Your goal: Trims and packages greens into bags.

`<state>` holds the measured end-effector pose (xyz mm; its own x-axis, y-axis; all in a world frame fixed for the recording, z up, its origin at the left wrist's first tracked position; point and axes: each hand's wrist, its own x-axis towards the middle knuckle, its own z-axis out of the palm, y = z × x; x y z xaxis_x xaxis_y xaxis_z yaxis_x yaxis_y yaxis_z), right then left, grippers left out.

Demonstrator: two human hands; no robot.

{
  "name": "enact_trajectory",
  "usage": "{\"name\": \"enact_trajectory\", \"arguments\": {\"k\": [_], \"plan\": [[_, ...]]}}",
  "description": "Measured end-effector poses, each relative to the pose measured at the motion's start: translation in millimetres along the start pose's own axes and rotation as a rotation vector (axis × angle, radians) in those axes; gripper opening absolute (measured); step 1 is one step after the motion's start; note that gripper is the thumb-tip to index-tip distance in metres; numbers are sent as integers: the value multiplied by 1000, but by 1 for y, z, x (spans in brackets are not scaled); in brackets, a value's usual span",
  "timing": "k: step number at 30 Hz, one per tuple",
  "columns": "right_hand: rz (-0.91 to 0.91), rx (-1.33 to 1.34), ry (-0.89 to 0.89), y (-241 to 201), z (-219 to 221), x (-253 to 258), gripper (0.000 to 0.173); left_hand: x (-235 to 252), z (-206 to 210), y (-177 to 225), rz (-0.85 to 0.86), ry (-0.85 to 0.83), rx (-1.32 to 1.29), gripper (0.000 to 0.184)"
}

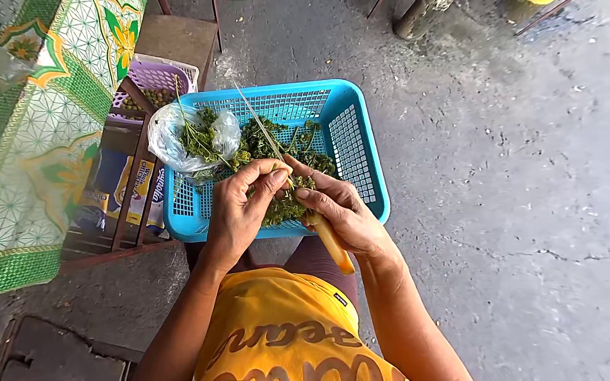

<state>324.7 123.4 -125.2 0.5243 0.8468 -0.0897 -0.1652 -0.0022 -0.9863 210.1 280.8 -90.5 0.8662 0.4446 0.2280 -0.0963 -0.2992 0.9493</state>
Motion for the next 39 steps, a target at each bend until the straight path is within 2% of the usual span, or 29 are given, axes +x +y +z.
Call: {"name": "enact_trajectory", "arguments": {"k": [6, 13, 23, 28, 30, 31, 33, 35, 37, 39], "plan": [[-22, 54, 15, 0, 4, 1, 50, -1, 5, -4, -32, 14, -116, 17], [-44, 62, 18, 5, 5, 3, 47, 0, 6, -4, -38, 6, -121, 16], [81, 446, -58, 3, 7, 4, 45, 0, 16, -10, -103, 29, -238, 17], [109, 624, -178, 3, -4, 5, 51, 0, 5, -19, -174, 89, -296, 21], [90, 460, -107, -5, -11, 7, 50, 0, -2, -22, -189, 144, -316, 20], [64, 249, -8, -12, -13, 10, 48, 0, -4, -21, -180, 171, -293, 19], [-26, -434, 225, -20, -20, 16, 51, -2, -5, -17, -151, 200, -224, 18], [-29, -1050, 378, -21, -31, 20, 70, -3, -5, -14, -125, 225, -152, 18], [27, -1299, 461, -20, -43, 27, 86, -2, -6, -13, -122, 248, -118, 18], [80, -1372, 486, -21, -54, 32, 93, -2, -7, -15, -134, 267, -120, 18]]}}
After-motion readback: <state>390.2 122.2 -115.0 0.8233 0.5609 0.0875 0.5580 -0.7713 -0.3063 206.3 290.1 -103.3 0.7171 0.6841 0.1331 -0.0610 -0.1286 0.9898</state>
